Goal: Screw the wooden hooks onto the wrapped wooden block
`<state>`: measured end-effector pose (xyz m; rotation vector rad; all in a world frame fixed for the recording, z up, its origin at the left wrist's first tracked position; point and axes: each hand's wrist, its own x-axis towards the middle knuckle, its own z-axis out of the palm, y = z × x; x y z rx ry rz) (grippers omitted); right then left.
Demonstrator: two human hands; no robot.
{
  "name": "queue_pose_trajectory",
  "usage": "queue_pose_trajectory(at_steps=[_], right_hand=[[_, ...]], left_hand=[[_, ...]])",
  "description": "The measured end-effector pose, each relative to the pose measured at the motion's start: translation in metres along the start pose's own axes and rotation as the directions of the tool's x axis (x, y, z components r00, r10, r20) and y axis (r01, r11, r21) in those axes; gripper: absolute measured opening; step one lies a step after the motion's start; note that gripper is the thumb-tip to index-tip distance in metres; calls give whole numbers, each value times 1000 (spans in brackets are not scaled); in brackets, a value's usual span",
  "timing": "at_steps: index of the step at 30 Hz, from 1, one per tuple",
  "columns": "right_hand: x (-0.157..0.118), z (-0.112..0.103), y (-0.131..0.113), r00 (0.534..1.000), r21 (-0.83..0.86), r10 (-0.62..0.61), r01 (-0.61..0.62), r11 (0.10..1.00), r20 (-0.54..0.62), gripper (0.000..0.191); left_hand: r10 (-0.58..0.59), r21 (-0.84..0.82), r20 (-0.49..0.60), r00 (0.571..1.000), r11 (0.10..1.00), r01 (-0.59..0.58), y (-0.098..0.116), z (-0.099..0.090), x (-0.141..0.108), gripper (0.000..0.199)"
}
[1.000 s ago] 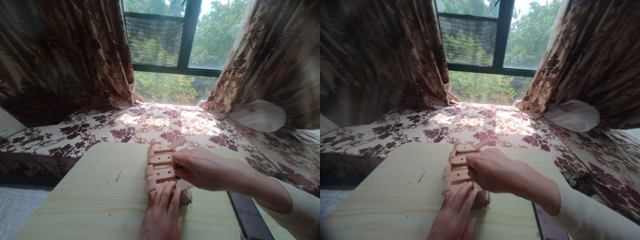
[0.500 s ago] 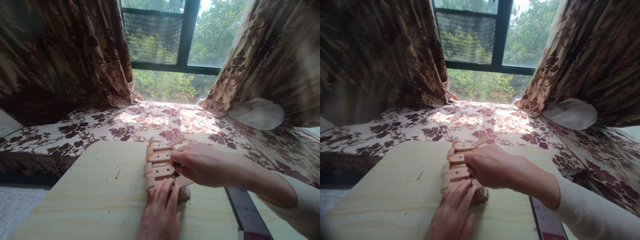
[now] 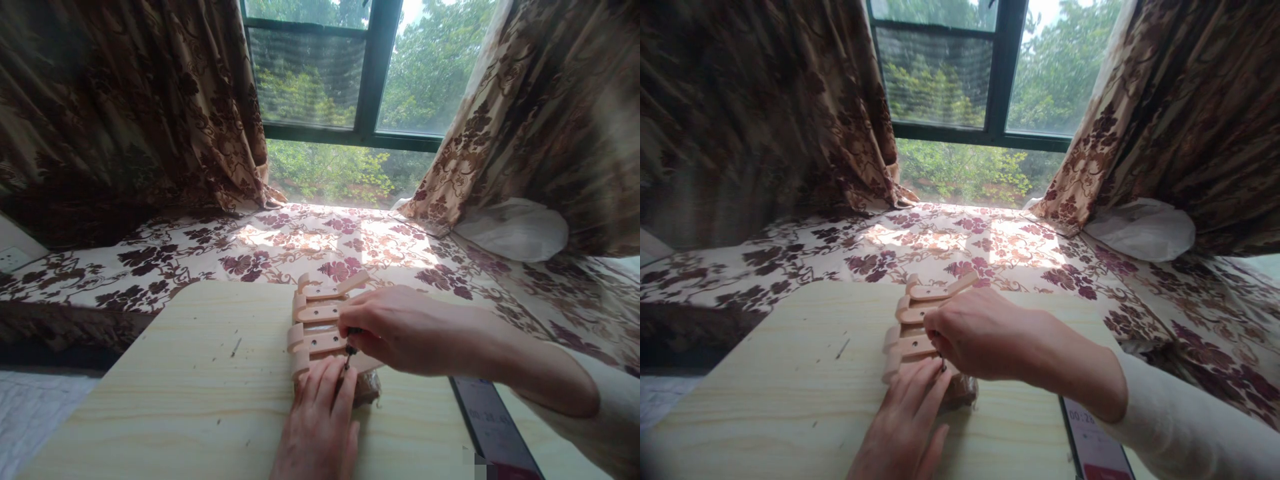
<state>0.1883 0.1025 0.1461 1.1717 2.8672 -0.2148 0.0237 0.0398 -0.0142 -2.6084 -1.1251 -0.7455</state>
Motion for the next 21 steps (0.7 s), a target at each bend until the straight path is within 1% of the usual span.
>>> queue_pose_trajectory(at_steps=[3, 6, 8, 10, 13, 15, 18, 21], right_hand=[[2, 14, 1, 995, 5, 72, -72, 997, -68, 22], [4, 28, 3, 974, 27, 165, -163, 986, -152, 23], [4, 30, 4, 968, 41, 199, -195, 980, -155, 23], [2, 25, 3, 973, 52, 197, -192, 980, -122, 21], [-2, 15, 0, 990, 86, 110, -102, 991, -89, 15], [-3, 12, -1, 995, 98, 66, -58, 993, -81, 17], [0, 20, 1, 992, 86, 94, -86, 993, -89, 22], [6, 35, 6, 972, 62, 184, -176, 982, -147, 23]], left_hand=[[20, 22, -16, 1000, 1000, -20, -2, 5, -2, 54], [54, 58, -38, 998, 997, -52, -6, 13, -5, 54], [70, 76, -55, 996, 995, -65, -9, 19, -8, 54], [85, 95, -71, 994, 992, -78, -12, 24, -11, 52], [93, 123, -86, 992, 989, -82, -14, 29, -13, 50], [90, 125, -90, 992, 989, -78, -14, 31, -13, 49], [83, 109, -86, 993, 991, -73, -14, 30, -12, 50], [71, 90, -79, 994, 994, -64, -14, 29, -12, 51]])
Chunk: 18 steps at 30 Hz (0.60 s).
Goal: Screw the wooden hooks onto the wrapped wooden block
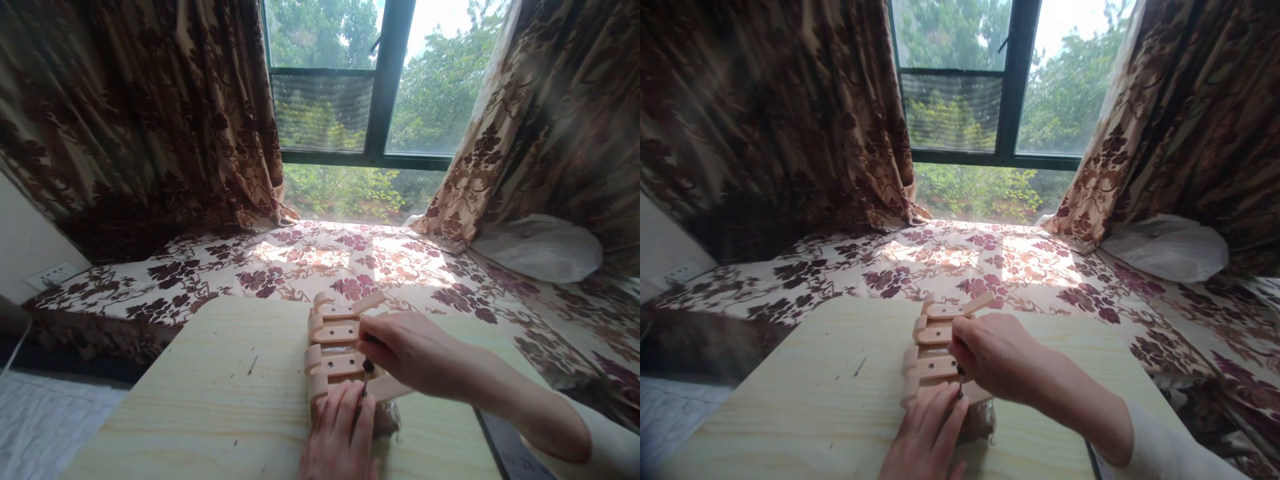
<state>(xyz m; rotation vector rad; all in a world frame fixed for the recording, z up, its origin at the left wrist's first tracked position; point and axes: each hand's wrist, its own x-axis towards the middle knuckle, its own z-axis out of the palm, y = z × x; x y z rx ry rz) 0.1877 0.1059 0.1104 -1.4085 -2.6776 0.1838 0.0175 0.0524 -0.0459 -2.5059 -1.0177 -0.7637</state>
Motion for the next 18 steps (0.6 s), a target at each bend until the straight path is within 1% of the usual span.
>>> queue_pose_trajectory(at_steps=[3, 5, 7, 8, 11, 14, 18], right_hand=[[3, 6, 2, 996, -63, 74, -77, 995, -42, 23], [3, 1, 1, 997, -80, 73, -74, 994, -17, 22], [1, -10, -3, 999, -53, 20, -18, 998, 35, 17], [0, -15, -5, 998, -28, -28, 29, 999, 61, 16], [-4, -20, -9, 991, 0, -115, 116, 993, 73, 18], [-3, -11, -8, 994, -30, -100, 101, 994, 33, 20], [2, 3, -4, 1000, -55, -23, 23, 998, -4, 19]], left_hand=[[-3, -14, 2, 1000, 1000, 3, 0, -1, 0, 52], [-6, -17, 5, 1000, 1000, 6, 0, -1, 0, 52], [-16, -17, 2, 1000, 1000, 16, 1, -1, 1, 52], [-22, -16, -2, 1000, 1000, 22, 2, -1, 1, 50], [-25, -9, -32, 999, 1000, 24, 3, 0, 1, 48], [-10, 2, -30, 999, 1000, 10, 2, 1, 0, 50], [8, -1, -11, 1000, 1000, -8, 0, 0, -1, 52]])
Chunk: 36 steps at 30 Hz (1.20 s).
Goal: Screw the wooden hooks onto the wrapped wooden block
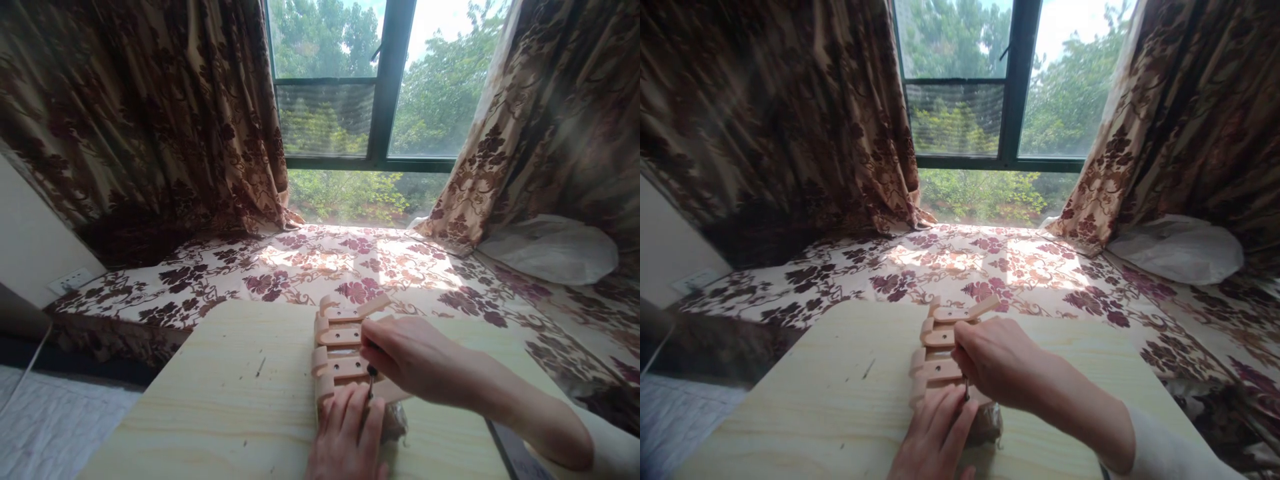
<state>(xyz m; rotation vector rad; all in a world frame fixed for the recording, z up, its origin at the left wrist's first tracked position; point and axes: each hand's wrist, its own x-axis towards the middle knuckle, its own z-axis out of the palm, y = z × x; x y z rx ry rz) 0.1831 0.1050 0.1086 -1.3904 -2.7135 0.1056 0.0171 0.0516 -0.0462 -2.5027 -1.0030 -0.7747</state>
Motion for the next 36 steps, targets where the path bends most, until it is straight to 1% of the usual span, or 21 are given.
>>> queue_pose_trajectory(at_steps=[2, 4, 6, 9, 12, 16, 19, 21, 24, 27, 29, 32, 34, 36], right_hand=[[1, -2, 1, 999, -29, 33, -32, 999, 10, 20], [1, -11, 0, 998, -30, 24, -23, 999, 57, 19], [-1, -22, -3, 994, 23, -34, 32, 999, 109, 14], [-5, -29, -6, 985, 80, -121, 111, 991, 125, 13], [-5, -21, -5, 988, 56, -104, 98, 994, 113, 15], [-2, -3, -1, 999, -1, -9, 9, 1000, 47, 16], [0, -4, 0, 998, -38, 26, -24, 999, 50, 16], [0, -13, 0, 997, -49, -12, 16, 999, 81, 14], [-2, -28, -1, 986, -28, -109, 113, 993, 128, 10], [-3, -30, -3, 978, 3, -148, 149, 989, 149, 13], [-4, -23, -3, 983, 6, -129, 130, 992, 128, 15], [-4, -12, -2, 996, -23, -43, 45, 999, 74, 17], [-5, -11, 0, 998, -32, 7, -5, 999, 63, 17], [-5, -18, 1, 996, -16, 7, -6, 1000, 94, 16]], left_hand=[[1, -18, 18, 1000, 1000, -1, 0, -2, 1, 53], [-12, -34, 37, 999, 999, 13, 0, -4, 1, 54], [-35, -46, 58, 998, 998, 38, 2, -6, 2, 55], [-62, -62, 92, 994, 996, 68, 3, -8, 3, 57], [-67, -76, 97, 993, 994, 74, 5, -8, 2, 57], [-65, -99, 94, 993, 992, 74, 5, -9, 2, 55], [-83, -119, 109, 991, 988, 96, 6, -11, 3, 52], [-95, -120, 115, 989, 987, 109, 6, -13, 4, 52], [-75, -117, 125, 989, 989, 90, 5, -14, 4, 56], [-49, -102, 131, 990, 993, 63, 3, -13, 4, 60], [-39, -81, 136, 990, 995, 50, 3, -13, 4, 64], [-18, -61, 132, 991, 998, 26, 2, -12, 4, 66], [-4, -52, 122, 992, 999, 10, 2, -12, 4, 66], [-2, -34, 116, 993, 999, 6, 1, -11, 4, 65]])
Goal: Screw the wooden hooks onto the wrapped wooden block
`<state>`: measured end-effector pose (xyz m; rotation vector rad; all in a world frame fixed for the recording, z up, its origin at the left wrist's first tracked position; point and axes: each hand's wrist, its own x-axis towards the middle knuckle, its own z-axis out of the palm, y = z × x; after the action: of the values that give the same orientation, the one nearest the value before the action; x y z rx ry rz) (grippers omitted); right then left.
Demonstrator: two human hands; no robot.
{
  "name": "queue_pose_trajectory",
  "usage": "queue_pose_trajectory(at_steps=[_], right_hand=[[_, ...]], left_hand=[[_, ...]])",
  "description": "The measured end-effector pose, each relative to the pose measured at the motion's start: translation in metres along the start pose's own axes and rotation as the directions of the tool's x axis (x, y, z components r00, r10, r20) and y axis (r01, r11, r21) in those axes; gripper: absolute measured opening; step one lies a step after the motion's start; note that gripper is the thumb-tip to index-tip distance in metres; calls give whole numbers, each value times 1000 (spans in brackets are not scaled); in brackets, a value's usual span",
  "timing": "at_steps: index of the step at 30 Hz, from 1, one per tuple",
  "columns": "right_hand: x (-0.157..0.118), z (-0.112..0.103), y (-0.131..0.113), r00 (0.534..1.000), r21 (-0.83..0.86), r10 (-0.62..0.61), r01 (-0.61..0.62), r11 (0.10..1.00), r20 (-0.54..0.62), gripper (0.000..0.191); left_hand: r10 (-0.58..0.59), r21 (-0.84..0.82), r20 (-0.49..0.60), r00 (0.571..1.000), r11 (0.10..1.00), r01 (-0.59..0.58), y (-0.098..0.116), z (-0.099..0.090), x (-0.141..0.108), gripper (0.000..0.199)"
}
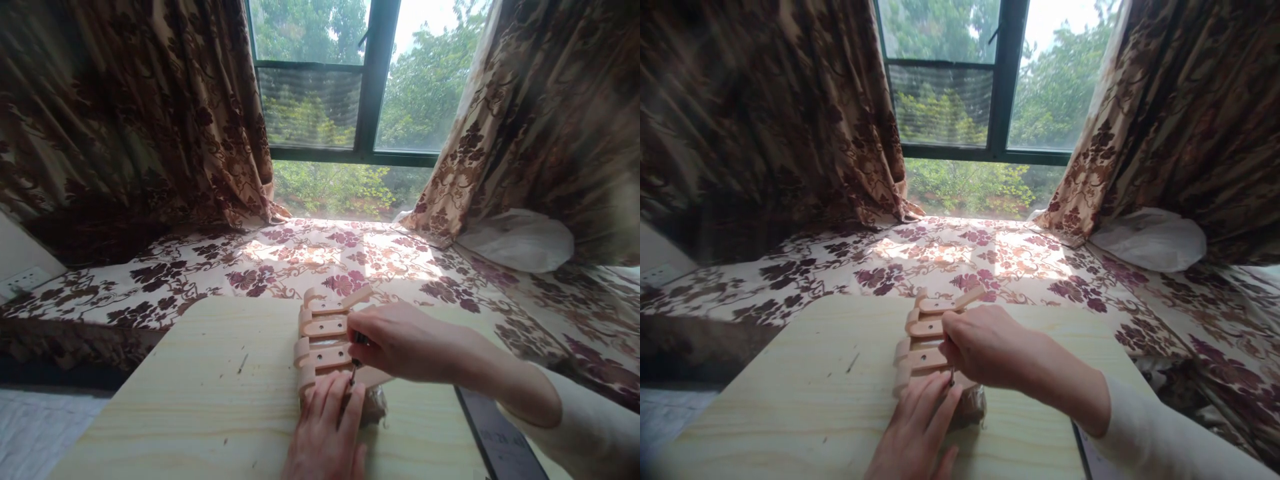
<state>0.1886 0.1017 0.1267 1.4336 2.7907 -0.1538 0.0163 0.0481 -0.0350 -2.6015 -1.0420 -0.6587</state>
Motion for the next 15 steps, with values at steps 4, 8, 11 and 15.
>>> queue_pose_trajectory(at_steps=[4, 8, 11, 15], right_hand=[[-2, -17, -2, 992, 49, -115, 112, 993, 59, 12], [0, -8, -4, 990, 29, -139, 139, 990, 9, 17], [3, 5, -2, 997, -16, -56, 55, 998, -53, 21], [3, 2, -2, 1000, -3, -18, 18, 1000, -13, 15]], left_hand=[[15, 66, -47, 999, 998, -12, -4, 7, -1, 61], [76, 141, -100, 992, 988, -62, -9, 13, -2, 54], [111, 173, -128, 986, 981, -88, -12, 13, -2, 51], [105, 190, -147, 984, 979, -76, -12, 13, -1, 49]])
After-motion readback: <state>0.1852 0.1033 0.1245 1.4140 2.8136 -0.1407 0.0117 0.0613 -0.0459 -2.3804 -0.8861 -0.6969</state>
